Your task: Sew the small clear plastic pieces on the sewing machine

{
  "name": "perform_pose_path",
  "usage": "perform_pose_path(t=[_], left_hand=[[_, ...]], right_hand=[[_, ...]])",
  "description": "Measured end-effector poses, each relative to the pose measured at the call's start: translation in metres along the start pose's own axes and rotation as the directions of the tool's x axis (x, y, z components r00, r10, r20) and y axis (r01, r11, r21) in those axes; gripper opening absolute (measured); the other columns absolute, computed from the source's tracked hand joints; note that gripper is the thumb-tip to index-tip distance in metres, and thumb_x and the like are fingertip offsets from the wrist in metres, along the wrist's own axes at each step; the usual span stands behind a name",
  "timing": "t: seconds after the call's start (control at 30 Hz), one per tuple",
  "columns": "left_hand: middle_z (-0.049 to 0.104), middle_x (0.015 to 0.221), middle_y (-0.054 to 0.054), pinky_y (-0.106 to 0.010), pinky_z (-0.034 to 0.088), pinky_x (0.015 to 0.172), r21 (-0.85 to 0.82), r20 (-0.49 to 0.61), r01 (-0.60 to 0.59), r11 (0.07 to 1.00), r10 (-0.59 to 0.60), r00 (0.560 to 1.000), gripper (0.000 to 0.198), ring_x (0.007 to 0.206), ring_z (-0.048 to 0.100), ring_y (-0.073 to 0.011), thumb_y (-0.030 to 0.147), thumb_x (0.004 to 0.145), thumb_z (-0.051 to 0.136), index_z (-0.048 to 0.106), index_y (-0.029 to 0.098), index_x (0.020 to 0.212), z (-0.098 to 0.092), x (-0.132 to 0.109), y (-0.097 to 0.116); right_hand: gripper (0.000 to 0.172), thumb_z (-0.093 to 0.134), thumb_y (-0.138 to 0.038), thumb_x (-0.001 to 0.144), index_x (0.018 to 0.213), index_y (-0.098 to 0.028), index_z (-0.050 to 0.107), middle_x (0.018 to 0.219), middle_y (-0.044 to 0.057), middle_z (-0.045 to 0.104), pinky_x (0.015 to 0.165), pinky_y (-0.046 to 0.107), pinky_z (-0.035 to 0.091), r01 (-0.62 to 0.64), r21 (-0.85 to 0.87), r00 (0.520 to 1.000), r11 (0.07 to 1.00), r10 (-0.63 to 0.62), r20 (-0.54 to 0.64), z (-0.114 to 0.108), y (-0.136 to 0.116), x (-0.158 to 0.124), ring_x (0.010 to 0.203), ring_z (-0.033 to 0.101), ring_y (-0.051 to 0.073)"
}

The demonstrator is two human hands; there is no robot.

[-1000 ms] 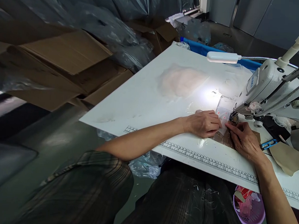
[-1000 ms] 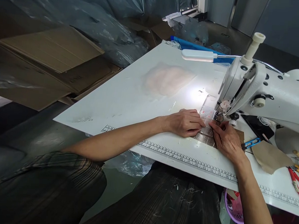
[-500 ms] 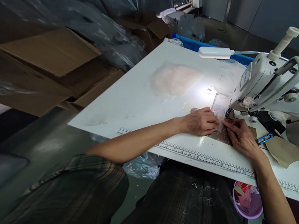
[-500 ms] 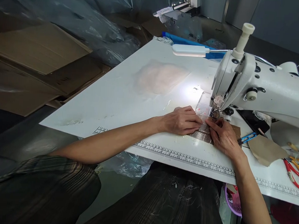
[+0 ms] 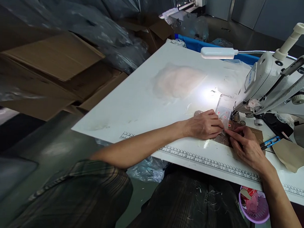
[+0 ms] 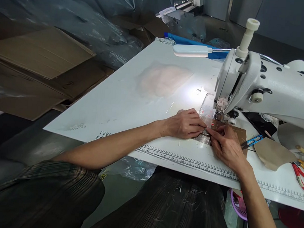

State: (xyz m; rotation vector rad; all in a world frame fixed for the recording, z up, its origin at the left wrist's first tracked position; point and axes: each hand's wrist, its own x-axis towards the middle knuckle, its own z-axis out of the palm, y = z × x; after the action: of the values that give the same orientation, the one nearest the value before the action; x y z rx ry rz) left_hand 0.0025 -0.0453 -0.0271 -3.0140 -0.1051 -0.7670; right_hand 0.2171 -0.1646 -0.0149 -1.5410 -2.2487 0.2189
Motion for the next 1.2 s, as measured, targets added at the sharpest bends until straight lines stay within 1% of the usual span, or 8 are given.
perform_pose_path(t=[0.1,0.23,0.3,0.37,0.43,0.7,1.0,1.2], left_hand=[[0.075,0.101,-0.003,-0.034,0.038,0.072,-0.017,0.059,0.034,0.999,-0.033,0.998,0.029,0.081,0.060,-0.0149,0.023,0.101,0.046,0.072,0.022,0.087,0.000,0.000,0.001],[0.075,0.101,-0.003,-0.034,0.037,0.076,-0.030,0.028,0.017,0.999,-0.016,0.999,0.027,0.081,0.060,-0.0150,0.026,0.100,0.047,0.071,0.021,0.090,-0.003,-0.001,0.001],[0.074,0.103,-0.005,-0.035,0.038,0.078,-0.040,-0.001,0.010,0.999,-0.010,1.000,0.026,0.082,0.060,-0.0164,0.038,0.097,0.051,0.070,0.020,0.094,-0.007,-0.001,-0.001],[0.073,0.106,-0.008,-0.037,0.038,0.079,-0.040,-0.030,0.023,0.999,-0.024,0.999,0.038,0.082,0.059,-0.0182,0.051,0.093,0.053,0.069,0.018,0.098,-0.012,-0.001,-0.005],[0.072,0.109,-0.010,-0.037,0.038,0.078,-0.034,-0.049,0.024,0.999,-0.026,0.998,0.047,0.082,0.059,-0.0192,0.058,0.093,0.050,0.068,0.016,0.102,-0.015,-0.001,-0.010],[0.069,0.119,-0.013,-0.037,0.041,0.083,-0.045,0.074,0.021,0.999,-0.017,0.997,0.047,0.092,0.060,-0.0222,0.053,0.100,0.041,0.066,0.015,0.113,-0.004,-0.001,-0.019],[0.068,0.106,-0.018,-0.038,0.051,0.085,-0.127,-0.040,-0.018,0.992,0.013,0.999,0.040,0.093,0.062,-0.0226,0.042,0.101,0.046,0.063,0.007,0.110,0.001,-0.005,-0.020],[0.067,0.102,-0.015,-0.037,0.053,0.087,-0.169,0.018,0.045,0.985,-0.042,0.999,0.035,0.095,0.062,-0.0214,0.039,0.101,0.045,0.063,0.010,0.105,0.000,-0.005,-0.018]], right_hand=[[0.040,0.040,-0.031,0.098,0.129,-0.028,0.066,0.109,0.014,0.058,0.082,0.044,0.051,-0.007,-0.083,1.000,0.997,0.008,0.012,0.003,-0.005,-0.003,0.098,0.056,0.025],[0.039,0.042,-0.029,0.097,0.125,-0.027,0.068,0.107,0.013,0.059,0.080,0.042,0.050,0.007,-0.141,1.000,0.990,-0.008,-0.004,0.006,-0.006,-0.002,0.097,0.056,0.025],[0.039,0.042,-0.029,0.096,0.124,-0.027,0.069,0.107,0.013,0.059,0.080,0.043,0.051,0.014,-0.148,1.000,0.989,-0.016,-0.010,0.006,-0.006,-0.002,0.096,0.057,0.025],[0.038,0.042,-0.030,0.096,0.124,-0.028,0.069,0.106,0.013,0.059,0.080,0.044,0.051,0.011,-0.145,1.000,0.989,-0.013,-0.013,0.006,-0.006,-0.002,0.096,0.057,0.026],[0.038,0.043,-0.030,0.096,0.125,-0.029,0.068,0.106,0.013,0.059,0.080,0.044,0.052,0.006,-0.141,1.000,0.990,-0.008,-0.015,0.006,-0.006,-0.002,0.097,0.057,0.026],[0.037,0.045,-0.030,0.096,0.126,-0.031,0.067,0.106,0.011,0.058,0.082,0.043,0.053,-0.003,-0.135,1.000,0.991,-0.001,-0.027,0.008,-0.005,-0.003,0.098,0.057,0.025],[0.038,0.045,-0.028,0.096,0.127,-0.031,0.066,0.103,0.012,0.058,0.078,0.043,0.052,0.017,-0.139,1.000,0.990,-0.020,-0.024,0.006,-0.006,-0.003,0.096,0.057,0.025],[0.038,0.044,-0.029,0.097,0.127,-0.032,0.066,0.105,0.012,0.059,0.081,0.044,0.052,0.023,-0.141,0.999,0.990,-0.028,-0.037,0.007,-0.005,-0.003,0.097,0.057,0.025]])
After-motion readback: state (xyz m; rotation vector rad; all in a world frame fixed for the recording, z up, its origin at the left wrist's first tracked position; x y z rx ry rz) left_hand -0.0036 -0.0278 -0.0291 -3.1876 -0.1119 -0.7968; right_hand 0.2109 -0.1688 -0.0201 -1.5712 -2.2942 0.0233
